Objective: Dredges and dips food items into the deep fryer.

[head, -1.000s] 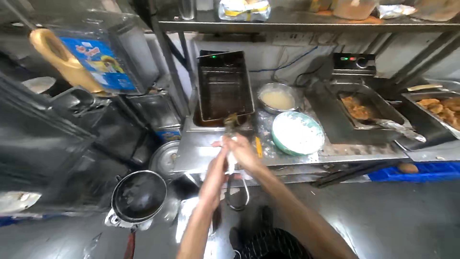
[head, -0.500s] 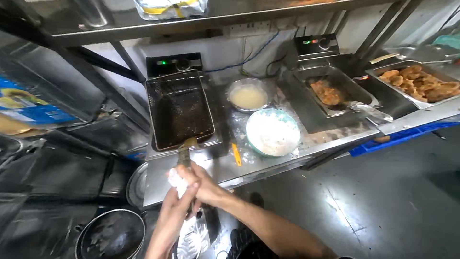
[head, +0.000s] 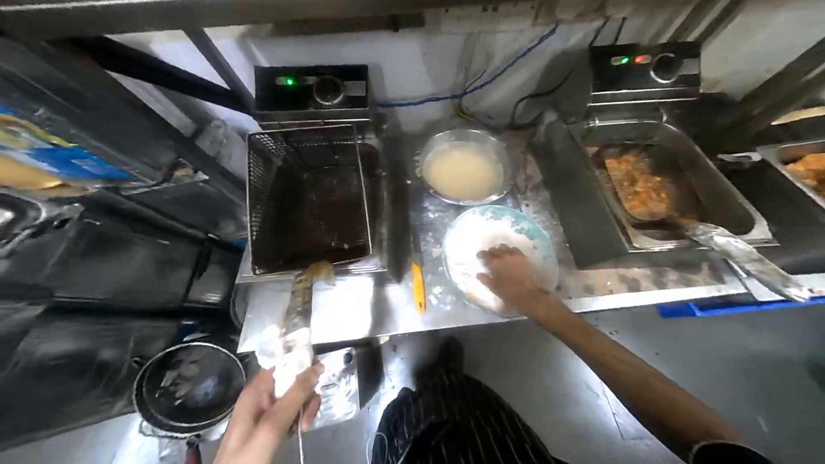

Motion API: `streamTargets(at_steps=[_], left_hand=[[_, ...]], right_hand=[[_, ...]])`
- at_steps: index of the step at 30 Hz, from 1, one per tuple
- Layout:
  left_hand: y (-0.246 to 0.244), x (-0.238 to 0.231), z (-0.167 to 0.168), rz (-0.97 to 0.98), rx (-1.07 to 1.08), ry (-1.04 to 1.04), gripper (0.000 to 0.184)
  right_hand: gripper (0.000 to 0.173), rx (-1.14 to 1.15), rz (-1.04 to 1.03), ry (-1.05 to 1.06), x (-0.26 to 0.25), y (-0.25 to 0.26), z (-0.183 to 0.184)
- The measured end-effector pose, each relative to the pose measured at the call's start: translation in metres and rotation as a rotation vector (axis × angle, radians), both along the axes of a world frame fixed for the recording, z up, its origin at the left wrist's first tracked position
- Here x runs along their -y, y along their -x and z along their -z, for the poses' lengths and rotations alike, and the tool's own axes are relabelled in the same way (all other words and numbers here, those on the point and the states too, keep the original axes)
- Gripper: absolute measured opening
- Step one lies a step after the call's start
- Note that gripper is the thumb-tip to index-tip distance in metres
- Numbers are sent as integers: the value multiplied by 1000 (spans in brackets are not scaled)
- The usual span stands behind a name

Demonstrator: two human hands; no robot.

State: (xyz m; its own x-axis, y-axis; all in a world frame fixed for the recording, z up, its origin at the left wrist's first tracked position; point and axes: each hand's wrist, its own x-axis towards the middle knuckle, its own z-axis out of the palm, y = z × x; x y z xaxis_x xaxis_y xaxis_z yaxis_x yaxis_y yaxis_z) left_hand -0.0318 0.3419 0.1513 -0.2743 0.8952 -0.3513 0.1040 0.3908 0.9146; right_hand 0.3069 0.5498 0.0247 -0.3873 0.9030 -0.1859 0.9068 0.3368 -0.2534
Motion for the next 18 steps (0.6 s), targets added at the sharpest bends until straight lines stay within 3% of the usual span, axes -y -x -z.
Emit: streamTargets(at_steps=[6,9,16,18], left_hand=[[2,-4,1,-12,13,31,3],[14,-6,4,7,26,39,3],[45,-12,11,82,123,-11,9],[54,-15,12,106,167,-12,8]], right_hand=[[17,-172,-3,30,-15,-4,-28],[16,-278,20,19,-29,-14,-46],[13,-182,-112,-15,-62,-31,-98],[11,-250,-133,-40,-62,-25,-121]])
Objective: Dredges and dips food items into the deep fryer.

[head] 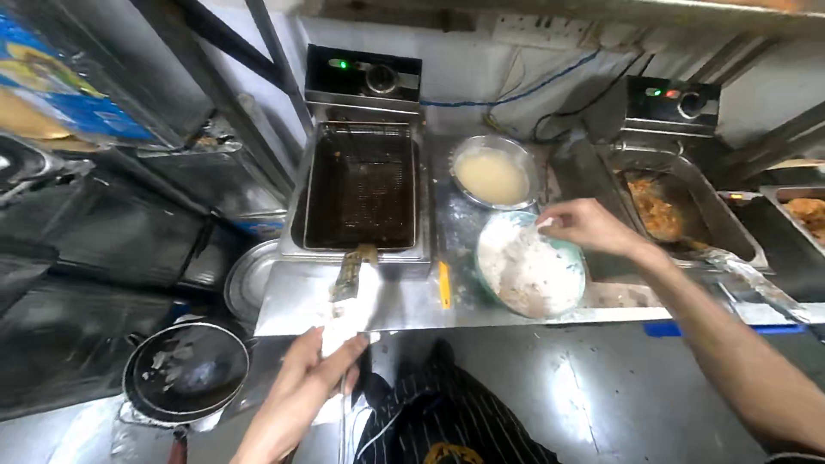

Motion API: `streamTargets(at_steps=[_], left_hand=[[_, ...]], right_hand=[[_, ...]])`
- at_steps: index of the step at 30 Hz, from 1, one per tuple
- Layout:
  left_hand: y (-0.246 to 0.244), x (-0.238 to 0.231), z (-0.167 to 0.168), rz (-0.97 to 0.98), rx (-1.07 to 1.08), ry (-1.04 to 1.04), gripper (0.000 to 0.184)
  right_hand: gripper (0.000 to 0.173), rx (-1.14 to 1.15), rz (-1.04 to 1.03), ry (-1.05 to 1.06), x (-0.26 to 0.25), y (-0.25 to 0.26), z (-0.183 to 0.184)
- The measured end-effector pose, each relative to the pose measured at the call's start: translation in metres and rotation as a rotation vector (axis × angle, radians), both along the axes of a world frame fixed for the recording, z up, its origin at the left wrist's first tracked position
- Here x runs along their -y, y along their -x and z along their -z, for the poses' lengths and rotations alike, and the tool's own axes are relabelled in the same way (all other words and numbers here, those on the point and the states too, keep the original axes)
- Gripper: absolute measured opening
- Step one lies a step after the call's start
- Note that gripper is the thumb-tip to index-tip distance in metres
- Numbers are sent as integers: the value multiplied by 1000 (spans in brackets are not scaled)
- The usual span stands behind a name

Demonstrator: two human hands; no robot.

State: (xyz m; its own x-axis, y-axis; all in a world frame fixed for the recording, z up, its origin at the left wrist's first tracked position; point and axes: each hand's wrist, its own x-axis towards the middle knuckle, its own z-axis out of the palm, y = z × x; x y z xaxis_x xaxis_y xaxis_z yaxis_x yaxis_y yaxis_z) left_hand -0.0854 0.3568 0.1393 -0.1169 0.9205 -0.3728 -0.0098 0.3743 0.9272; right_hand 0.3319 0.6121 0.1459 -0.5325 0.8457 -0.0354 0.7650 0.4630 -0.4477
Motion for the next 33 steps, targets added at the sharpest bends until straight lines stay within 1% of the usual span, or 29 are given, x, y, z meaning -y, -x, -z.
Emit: streamTargets(at_steps=[2,4,7,9,11,13,17,18,20,22,23,25,26,28,30,32,33], left_hand=[[7,-2,2,27,35,-5,6],[15,-4,3,50,68,-10,5],[24,-6,5,102,96,-17,11],[28,-8,5,124,110,-13,10],[31,-8,5,136,130,-15,10],[34,-9,7,150,149,-31,9],[36,-7,9,174,110,-32,13],[37,-6,9,176,101,-33,14],[36,-4,10,169,97,-43,15],[35,-3,10,167,91,-37,17],[34,-2,10,167,80,-32,18],[34,-3,9,169,57,-24,20],[33,-3,8,168,55,-21,19],[32,-3,8,147,59,-26,18],[31,-1,8,115,54,-42,15],[28,1,6,90,32,-49,14],[27,1,4,88,14,-38,13]], right_hand=[[10,-55,-22,-66,6,16,-37],[10,-59,-55,-157,12,44,-78],[14,-69,-140,-286,11,92,-130],[16,-86,-198,-333,4,129,-151],[16,-111,-284,-300,-5,171,-157],[15,-123,-384,-204,-20,217,-142],[13,-12,-515,33,-48,308,-68],[14,36,-524,70,-54,326,-49],[16,130,-501,79,-69,353,-19],[17,262,-401,25,-84,370,-1],[19,317,-330,-7,-89,376,3],[29,328,-197,-73,-95,379,3],[35,296,-156,-113,-95,376,-4],[35,185,-135,-224,-83,357,-26],[29,59,-157,-327,-64,318,-54],[26,-51,-153,-422,-46,257,-72],[25,-76,-114,-446,-37,219,-74]])
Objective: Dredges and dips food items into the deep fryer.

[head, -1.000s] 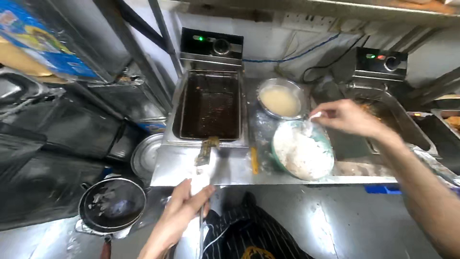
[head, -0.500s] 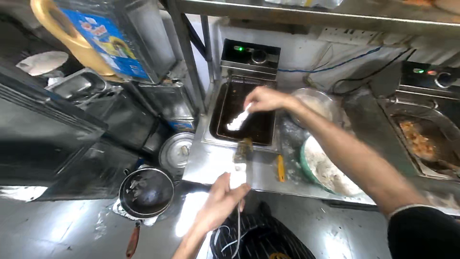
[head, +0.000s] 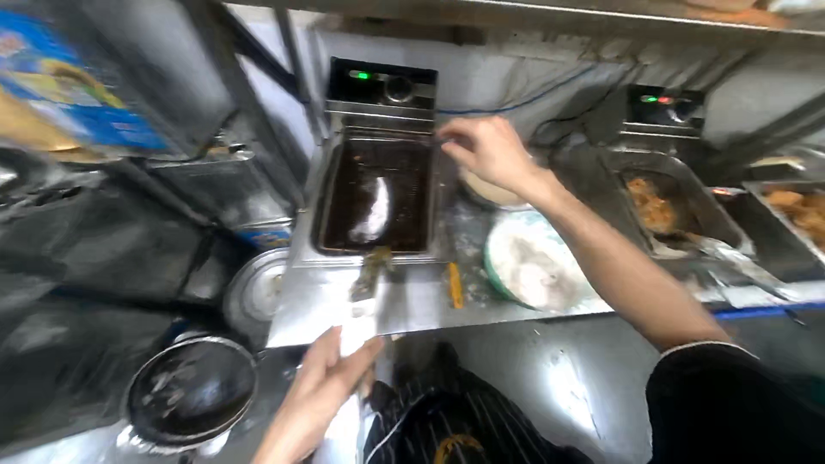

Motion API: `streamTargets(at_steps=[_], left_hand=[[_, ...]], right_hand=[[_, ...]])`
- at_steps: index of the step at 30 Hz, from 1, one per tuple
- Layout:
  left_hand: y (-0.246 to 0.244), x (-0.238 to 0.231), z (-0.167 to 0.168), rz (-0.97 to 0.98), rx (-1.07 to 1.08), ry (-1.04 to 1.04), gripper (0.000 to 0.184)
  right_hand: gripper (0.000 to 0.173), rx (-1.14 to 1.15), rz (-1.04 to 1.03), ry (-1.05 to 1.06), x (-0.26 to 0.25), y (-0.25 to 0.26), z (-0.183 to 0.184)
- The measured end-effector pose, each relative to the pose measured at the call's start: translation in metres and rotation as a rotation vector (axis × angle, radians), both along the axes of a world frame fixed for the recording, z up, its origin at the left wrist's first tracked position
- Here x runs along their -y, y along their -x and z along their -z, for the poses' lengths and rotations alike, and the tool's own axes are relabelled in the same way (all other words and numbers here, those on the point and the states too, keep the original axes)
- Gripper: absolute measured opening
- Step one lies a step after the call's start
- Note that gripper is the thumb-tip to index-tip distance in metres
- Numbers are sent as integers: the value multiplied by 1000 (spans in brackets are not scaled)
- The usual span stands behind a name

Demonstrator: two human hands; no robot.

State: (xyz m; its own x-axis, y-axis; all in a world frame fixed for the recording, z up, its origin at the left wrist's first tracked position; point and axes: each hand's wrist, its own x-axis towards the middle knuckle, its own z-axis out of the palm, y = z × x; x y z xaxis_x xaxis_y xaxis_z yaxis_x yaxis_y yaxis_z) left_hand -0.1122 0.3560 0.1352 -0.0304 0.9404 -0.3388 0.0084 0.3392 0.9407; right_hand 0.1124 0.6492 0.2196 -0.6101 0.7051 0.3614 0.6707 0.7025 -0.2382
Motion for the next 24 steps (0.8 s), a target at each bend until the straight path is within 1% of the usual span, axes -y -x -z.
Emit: streamTargets(at_steps=[2,3,5,7,10,11,12,13,15,17,18,19,21,23,24], left_hand=[[-1,-1,-7,15,-49,23,9],[-2,-2,-10,21,-64,32,7],[0,-3,-13,27,-70,50,6],[0,-4,-13,14,-63,54,5],[3,-3,-12,31,-84,50,5],[3,-3,-12,35,-100,54,5],[3,-3,-13,32,-113,61,4],[4,-4,-13,31,-124,67,3],[4,-3,-12,28,-138,66,3],[3,-3,-11,21,-146,72,4],[2,-3,-11,17,-150,76,5],[1,-3,-11,17,-156,78,5],[-1,-3,-12,12,-174,82,7],[-2,-4,-12,-3,-177,87,7],[-3,-4,-11,-10,-173,87,6]], right_hand=[[26,-9,136,18,15,-81,13],[26,22,210,66,22,-120,28],[27,150,322,268,40,-188,71],[39,270,364,471,64,-227,116],[62,326,317,535,90,-240,163],[67,340,267,518,92,-238,173],[68,382,206,490,92,-234,183],[65,424,148,463,94,-225,190],[46,490,38,390,96,-209,197],[26,498,13,316,90,-205,193],[21,500,25,315,85,-206,187],[20,504,46,345,82,-209,181],[25,501,70,399,76,-216,175],[37,493,56,434,76,-219,178],[48,522,41,446,79,-217,181]])
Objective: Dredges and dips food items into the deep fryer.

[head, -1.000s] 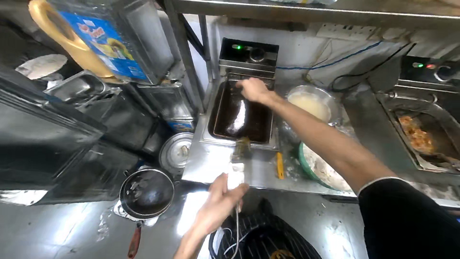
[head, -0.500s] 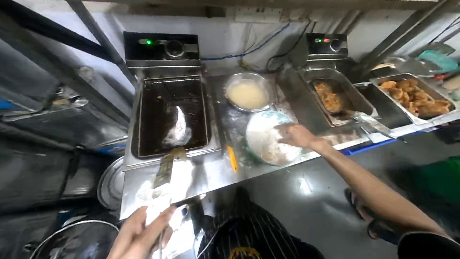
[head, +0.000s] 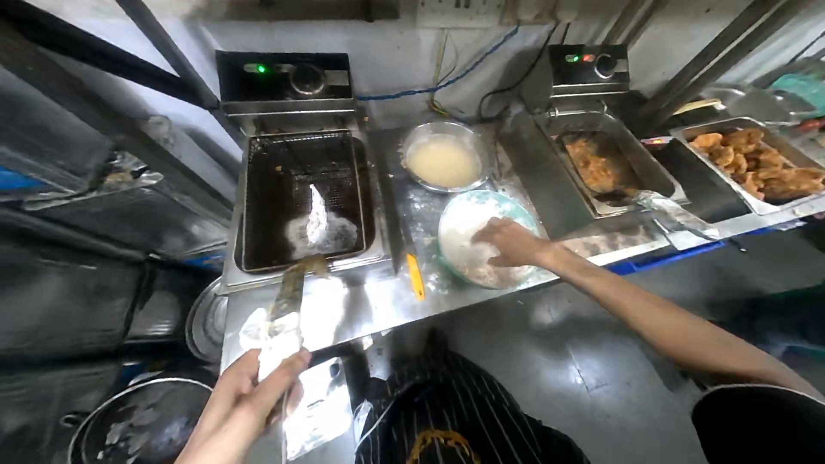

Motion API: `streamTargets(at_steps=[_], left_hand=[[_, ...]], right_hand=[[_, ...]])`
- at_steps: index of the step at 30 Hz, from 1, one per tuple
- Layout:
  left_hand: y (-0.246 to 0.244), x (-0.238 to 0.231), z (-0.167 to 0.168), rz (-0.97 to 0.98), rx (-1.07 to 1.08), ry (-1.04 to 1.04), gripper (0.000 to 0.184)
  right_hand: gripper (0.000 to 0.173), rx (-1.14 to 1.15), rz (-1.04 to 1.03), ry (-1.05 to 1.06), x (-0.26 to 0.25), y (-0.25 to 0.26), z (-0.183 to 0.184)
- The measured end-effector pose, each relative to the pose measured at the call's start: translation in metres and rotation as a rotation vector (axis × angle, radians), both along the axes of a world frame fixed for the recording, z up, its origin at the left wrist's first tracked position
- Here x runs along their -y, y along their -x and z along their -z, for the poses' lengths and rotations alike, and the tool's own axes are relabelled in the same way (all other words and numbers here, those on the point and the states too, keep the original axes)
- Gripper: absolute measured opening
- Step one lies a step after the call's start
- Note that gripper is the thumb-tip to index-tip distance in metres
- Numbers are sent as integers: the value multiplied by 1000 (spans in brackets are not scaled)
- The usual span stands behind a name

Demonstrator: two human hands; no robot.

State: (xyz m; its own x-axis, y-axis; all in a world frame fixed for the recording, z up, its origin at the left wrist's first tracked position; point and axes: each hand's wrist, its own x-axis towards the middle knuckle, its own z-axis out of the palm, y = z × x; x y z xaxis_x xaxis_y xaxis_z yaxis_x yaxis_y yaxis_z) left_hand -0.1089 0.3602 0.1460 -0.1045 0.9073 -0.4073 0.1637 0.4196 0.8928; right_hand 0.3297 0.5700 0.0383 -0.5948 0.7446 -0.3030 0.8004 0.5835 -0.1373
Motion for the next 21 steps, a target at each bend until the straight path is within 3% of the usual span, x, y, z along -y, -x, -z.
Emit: streamTargets(at_steps=[2,5,11,14,17,19,21], left_hand=[[0,-1,2,-5,14,-6,7],[-1,-3,3,-13,33,-7,8],[0,-4,6,-7,63,-31,8],[1,-5,6,-11,70,-30,8],[1,-5,6,-16,78,-30,8],[1,-4,7,-17,84,-35,9],[2,-4,7,-10,92,-39,9]], right_hand=[[54,61,-65,-23,6,7,11],[39,97,-93,-101,5,15,15],[51,-404,271,25,-12,2,-15],[69,-469,337,135,-17,7,-12],[76,-400,431,134,-18,3,12],[69,-270,429,86,-13,5,28],[50,-146,393,2,-11,9,40]])
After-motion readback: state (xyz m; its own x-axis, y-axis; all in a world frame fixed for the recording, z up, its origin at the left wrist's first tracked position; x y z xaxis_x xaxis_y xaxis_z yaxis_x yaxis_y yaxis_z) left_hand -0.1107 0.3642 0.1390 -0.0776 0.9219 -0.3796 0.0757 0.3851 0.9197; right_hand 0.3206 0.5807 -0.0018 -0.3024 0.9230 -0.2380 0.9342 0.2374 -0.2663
